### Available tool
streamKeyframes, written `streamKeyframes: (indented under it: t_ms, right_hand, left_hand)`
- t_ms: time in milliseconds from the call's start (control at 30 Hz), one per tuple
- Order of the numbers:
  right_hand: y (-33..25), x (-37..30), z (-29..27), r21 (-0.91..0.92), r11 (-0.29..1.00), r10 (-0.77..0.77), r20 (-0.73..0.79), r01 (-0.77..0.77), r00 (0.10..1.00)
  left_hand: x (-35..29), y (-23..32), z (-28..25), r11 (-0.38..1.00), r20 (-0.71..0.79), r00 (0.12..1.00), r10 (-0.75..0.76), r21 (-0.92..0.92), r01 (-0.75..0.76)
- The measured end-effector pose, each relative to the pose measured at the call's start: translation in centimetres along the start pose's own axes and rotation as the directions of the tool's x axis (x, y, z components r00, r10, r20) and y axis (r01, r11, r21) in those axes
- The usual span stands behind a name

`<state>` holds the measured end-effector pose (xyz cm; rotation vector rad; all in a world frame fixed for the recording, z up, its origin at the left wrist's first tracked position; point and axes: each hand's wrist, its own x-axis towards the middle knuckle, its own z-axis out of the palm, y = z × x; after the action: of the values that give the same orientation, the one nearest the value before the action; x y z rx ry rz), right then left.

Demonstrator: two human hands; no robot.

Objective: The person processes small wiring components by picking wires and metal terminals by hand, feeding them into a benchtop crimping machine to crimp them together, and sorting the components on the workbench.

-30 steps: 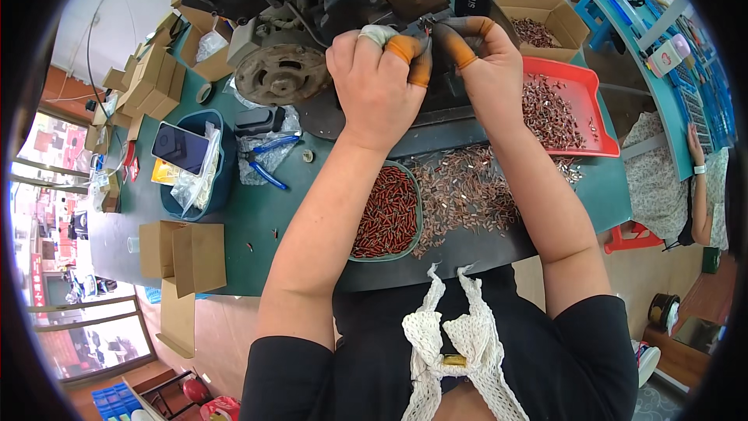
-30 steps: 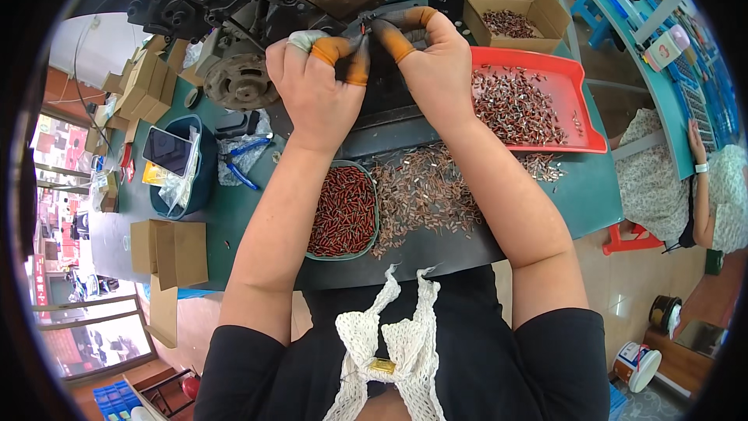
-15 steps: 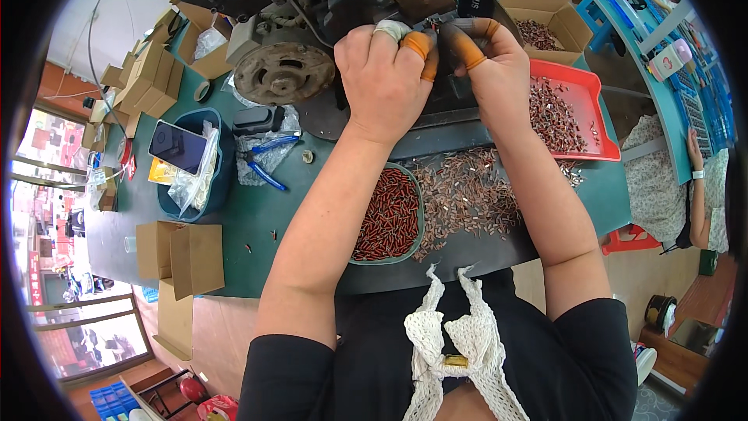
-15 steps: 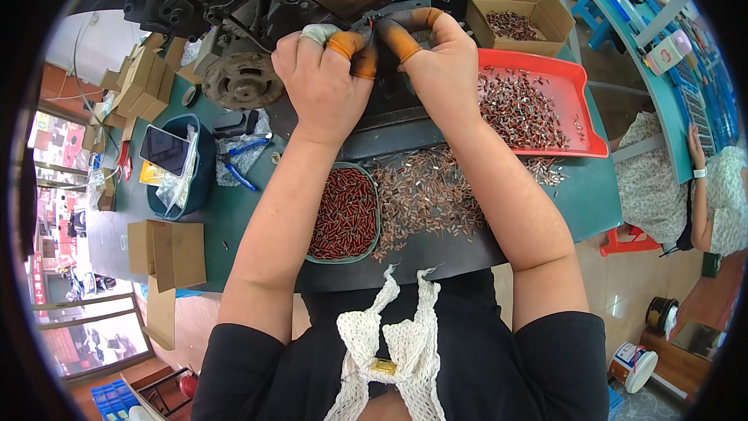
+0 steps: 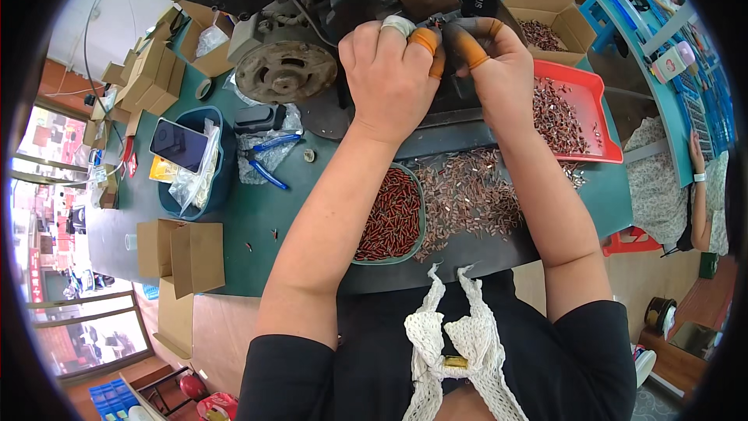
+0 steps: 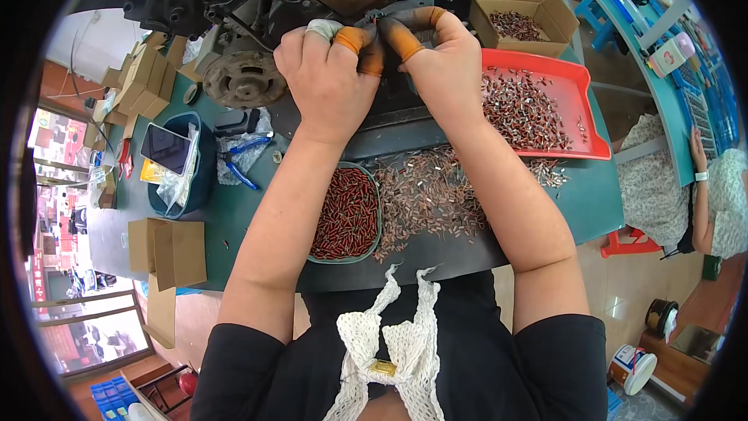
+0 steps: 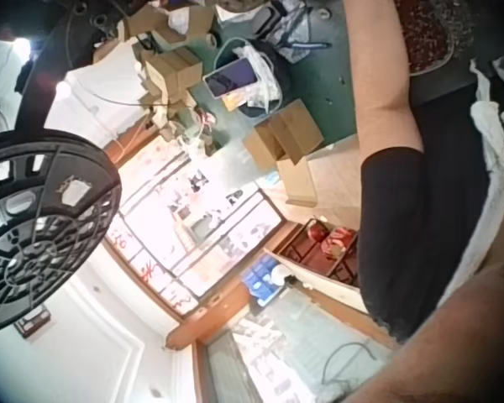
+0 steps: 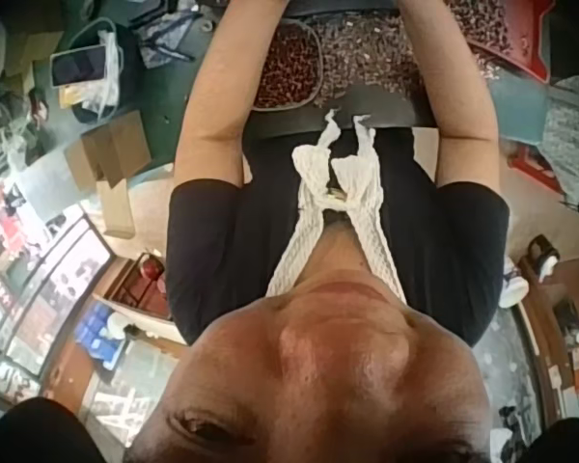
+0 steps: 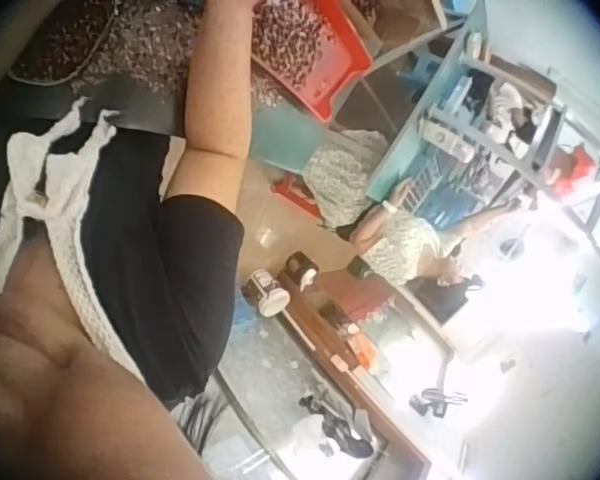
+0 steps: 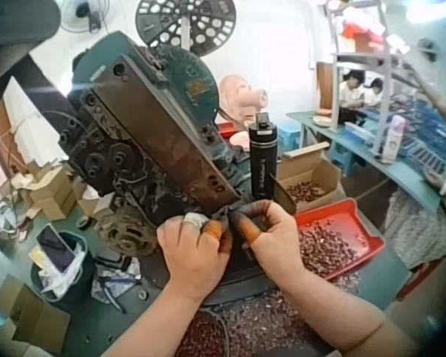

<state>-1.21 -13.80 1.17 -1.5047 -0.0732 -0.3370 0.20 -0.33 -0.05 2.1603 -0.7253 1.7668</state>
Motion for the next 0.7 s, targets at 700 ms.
streamKeyframes:
  t_ms: [700]
  right_hand:
    - [-1.3,-1.9,0.2,-0.064,0.997,-0.043,0.024,0.044,0.999]
  left_hand:
    - [0.0,0.4,-2.6,0.996,0.049,0.995,-0.086,-0.034,0.088]
